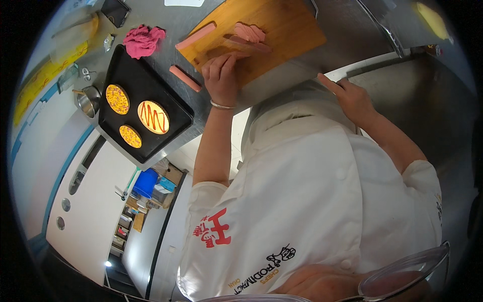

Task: The person assembles three small pizzas on a baking tray by spreading corn kernels over two bases and arranging sliced ham over a third base with ketchup. The person uses a can of corn and a knife to slice ham on a cutting board.

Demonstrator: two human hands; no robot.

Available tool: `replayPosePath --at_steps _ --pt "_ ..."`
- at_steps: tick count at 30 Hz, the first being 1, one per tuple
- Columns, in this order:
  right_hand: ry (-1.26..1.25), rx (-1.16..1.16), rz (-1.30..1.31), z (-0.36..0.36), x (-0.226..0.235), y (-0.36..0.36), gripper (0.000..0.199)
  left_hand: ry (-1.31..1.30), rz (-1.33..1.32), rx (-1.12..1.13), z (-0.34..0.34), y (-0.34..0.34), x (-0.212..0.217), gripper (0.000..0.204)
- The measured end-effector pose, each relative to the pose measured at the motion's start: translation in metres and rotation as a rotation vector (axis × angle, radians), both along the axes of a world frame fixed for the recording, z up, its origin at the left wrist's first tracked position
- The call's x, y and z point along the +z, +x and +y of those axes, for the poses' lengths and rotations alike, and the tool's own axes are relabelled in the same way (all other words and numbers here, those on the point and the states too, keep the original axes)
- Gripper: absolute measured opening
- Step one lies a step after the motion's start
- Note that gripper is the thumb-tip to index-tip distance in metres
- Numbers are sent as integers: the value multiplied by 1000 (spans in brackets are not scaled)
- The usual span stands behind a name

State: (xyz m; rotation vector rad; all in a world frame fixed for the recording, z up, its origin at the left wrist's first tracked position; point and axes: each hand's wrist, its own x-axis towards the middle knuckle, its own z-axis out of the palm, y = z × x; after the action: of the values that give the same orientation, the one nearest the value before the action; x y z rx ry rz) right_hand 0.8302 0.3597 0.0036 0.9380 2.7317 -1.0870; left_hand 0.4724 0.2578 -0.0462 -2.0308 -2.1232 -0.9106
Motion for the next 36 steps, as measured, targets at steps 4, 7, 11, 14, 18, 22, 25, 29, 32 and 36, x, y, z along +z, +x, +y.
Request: replayPosePath --at_steps 4,7,11,14,18,22,25,29,32,36 --pt "24 11 46 -2 11 0 72 24 24 56 2 4 0 26" --pt "45 30 -10 1 27 -2 69 45 23 68 2 4 0 32" --pt "75 52 -34 5 33 -1 68 48 30 79 4 4 -3 32" --pt "105 83 -49 5 31 2 69 54 31 84 4 5 -3 30" --pt "91 97 -79 5 33 5 72 75 32 81 6 4 -3 29" --pt "95 103 -50 6 28 6 79 46 -21 78 2 4 -4 25" --pt "43 97 -70 8 16 -21 84 51 -13 73 4 4 -2 24" --pt "22 52 6 5 -3 -54 88 57 -8 74 5 2 -4 22" --pt "-34 66 -158 -2 -4 -28 87 55 -16 84 4 3 -4 23" --pt "50 79 -159 4 -3 7 84 45 -8 84 5 5 0 25"
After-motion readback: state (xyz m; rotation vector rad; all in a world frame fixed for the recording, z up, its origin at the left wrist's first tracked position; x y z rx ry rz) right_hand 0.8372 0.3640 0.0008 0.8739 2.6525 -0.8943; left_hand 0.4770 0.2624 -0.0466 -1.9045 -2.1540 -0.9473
